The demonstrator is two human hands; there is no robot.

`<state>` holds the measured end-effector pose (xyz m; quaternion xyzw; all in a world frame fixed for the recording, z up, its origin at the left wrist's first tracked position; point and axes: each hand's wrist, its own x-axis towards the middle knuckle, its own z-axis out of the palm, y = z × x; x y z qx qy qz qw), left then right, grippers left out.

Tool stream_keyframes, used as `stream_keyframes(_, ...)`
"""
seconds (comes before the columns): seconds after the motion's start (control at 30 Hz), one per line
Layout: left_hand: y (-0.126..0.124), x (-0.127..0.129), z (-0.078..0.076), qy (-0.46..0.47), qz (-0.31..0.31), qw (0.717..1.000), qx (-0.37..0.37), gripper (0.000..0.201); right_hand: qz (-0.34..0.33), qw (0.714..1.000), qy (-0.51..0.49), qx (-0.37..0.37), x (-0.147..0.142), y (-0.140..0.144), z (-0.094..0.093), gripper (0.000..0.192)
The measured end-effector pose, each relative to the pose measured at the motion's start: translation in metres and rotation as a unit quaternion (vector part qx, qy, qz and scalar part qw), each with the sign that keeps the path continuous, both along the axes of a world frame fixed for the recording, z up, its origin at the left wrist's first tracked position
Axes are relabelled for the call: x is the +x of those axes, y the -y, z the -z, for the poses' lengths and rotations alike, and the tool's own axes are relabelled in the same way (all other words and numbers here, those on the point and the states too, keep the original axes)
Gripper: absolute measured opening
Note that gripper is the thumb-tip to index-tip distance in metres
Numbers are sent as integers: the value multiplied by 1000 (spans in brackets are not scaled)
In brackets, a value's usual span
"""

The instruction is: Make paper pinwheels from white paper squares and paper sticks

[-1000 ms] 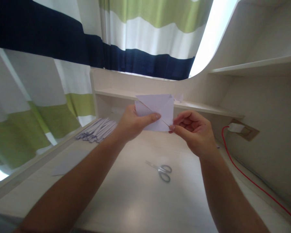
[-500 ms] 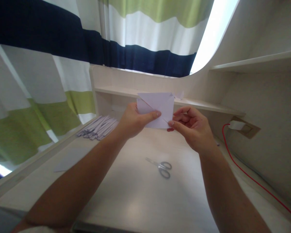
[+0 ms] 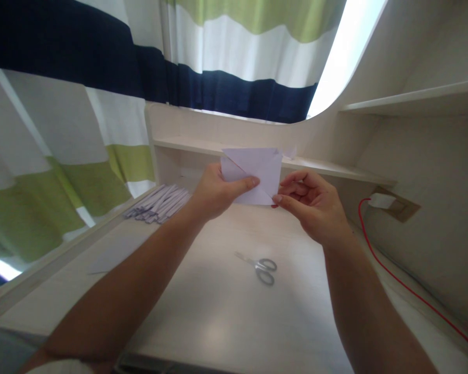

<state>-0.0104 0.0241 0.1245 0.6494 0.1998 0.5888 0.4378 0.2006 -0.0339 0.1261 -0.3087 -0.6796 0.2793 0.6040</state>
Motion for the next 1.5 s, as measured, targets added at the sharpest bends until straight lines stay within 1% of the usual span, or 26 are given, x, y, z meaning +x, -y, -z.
stream_keyframes(0.1,0,1,0,13,5,1000,-8,35,5,1000,-4,3,-1,0,0,29)
stream_keyframes(0.23,0,1,0,16,10,1000,-8,39,12,1000,-4,8,-3,0,0,30)
stream_keyframes(0.43,3,-1,-2,13,-31,999,0,32,11,1000,8,0,-1,1,-1,29)
stream_keyframes(0.5,1,-2,-3,8,-48,999,8,31,13,999,42,-24,5,0,-1,30)
stream_keyframes(0.57,-3,-3,-2,7,-69,997,16,31,22,990,116,-73,12,-1,2,29)
stream_keyframes(0.6,-6,-3,-1,10,-76,997,20,31,31,979,169,-107,15,-1,6,28)
stream_keyframes(0.63,-9,-3,0,14,-77,997,23,33,42,961,233,-146,18,-2,11,27)
stream_keyframes(0.67,-11,-3,0,20,-79,996,23,34,56,934,301,-187,20,-2,19,27)
stream_keyframes(0.7,-13,-2,1,24,-79,996,19,35,73,897,373,-227,21,-1,29,26)
stream_keyframes(0.77,-15,-1,1,23,-81,996,-3,35,101,813,492,-294,23,0,53,22)
stream_keyframes(0.8,-14,-1,1,19,-81,996,-15,34,102,791,518,-311,25,0,65,20)
stream_keyframes(0.87,-12,-2,-2,10,-80,996,-32,33,117,767,542,-324,27,-1,86,16)
stream_keyframes(0.93,-8,-4,-4,0,-81,996,-32,33,127,753,555,-330,29,-3,101,18)
stream_keyframes(1.0,-5,-7,-6,-5,-86,996,-22,34,133,747,561,-331,30,-6,108,24)
stream_keyframes(1.07,-3,-10,-8,0,-87,996,-10,38,136,742,566,-334,29,-8,111,25)
stream_keyframes(1.2,-2,-15,-11,11,-78,997,-11,42,143,730,576,-337,21,-8,112,16)
stream_keyframes(1.27,-4,-18,-12,17,-70,997,-17,43,149,734,576,-326,17,-7,113,10)
stream_keyframes(1.37,-7,-20,-13,29,-52,998,-16,44,154,757,553,-314,17,-8,113,10)
stream_keyframes(1.5,-8,-25,-15,69,-20,997,-23,45,115,804,468,-348,25,-15,114,14)
